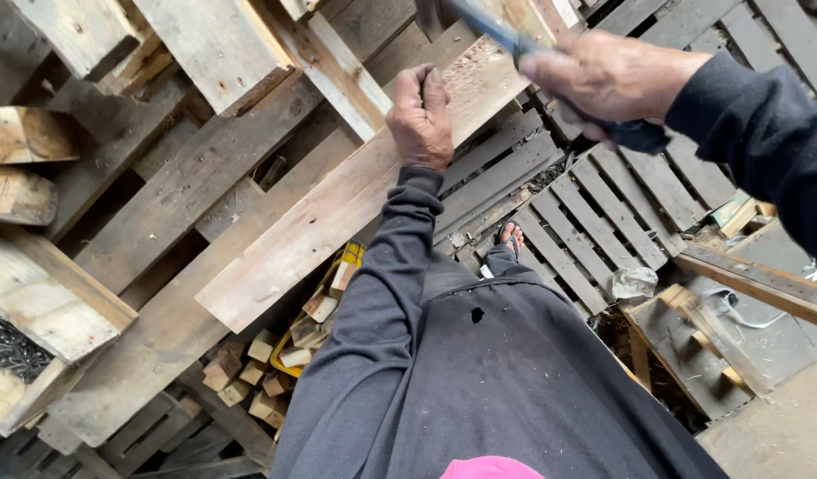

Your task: The person dismantles wooden pallets using a claw hammer, prying apart boards and pulling out nails. They collect extracted nails into a wooden box, toss scrap wood blocks into a yellow bin, and stack usable planks and blocks on the pile.

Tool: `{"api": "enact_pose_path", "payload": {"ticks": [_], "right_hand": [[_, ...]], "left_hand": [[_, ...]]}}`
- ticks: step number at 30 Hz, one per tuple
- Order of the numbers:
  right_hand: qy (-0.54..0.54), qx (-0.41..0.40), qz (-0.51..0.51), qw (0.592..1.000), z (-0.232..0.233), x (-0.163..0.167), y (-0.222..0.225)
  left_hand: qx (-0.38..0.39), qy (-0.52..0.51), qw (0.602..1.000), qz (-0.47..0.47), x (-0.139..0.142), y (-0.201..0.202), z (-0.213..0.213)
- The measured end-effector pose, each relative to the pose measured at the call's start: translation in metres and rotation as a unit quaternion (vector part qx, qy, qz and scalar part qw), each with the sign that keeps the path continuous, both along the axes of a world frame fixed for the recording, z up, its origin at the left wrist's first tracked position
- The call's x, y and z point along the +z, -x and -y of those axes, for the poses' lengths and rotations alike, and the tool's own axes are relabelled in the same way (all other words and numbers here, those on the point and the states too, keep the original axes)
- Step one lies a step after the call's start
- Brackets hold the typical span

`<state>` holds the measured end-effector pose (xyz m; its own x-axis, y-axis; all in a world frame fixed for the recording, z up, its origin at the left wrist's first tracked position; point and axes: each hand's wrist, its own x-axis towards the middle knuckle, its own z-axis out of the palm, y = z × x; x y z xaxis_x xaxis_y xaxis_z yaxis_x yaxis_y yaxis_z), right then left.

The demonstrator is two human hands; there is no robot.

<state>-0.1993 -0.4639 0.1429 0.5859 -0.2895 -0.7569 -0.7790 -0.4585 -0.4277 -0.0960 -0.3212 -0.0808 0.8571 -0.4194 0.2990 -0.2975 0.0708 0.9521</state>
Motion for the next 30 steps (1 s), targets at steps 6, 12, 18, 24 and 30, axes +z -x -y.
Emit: {"api": "enact_pose_path", "payload": {"ticks": [6, 12, 18, 24, 30], "right_hand": [[-0.004, -0.062, 0.028, 0.998, -0.001, -0.006, 0.020], [0.031, 0.000, 0.143, 0.989, -0.012, -0.015, 0.028], [0.071, 0.070, -0.030, 0.995, 0.003, -0.011, 0.022], [0.080, 0.023, 0.118, 0.990, -0.013, -0.014, 0.016], [-0.038, -0.071, 0.042, 0.996, -0.018, -0.036, 0.056]], "left_hand": [[-0.002, -0.020, 1.000, -0.016, 0.015, 0.004, -0.002], [-0.009, -0.006, 0.999, -0.030, 0.022, 0.008, -0.003], [0.006, -0.019, 0.999, -0.030, 0.026, 0.010, -0.003], [-0.014, 0.014, 0.999, -0.045, 0.022, 0.008, -0.004], [-0.034, 0.027, 0.997, -0.063, 0.022, 0.007, -0.002]]}}
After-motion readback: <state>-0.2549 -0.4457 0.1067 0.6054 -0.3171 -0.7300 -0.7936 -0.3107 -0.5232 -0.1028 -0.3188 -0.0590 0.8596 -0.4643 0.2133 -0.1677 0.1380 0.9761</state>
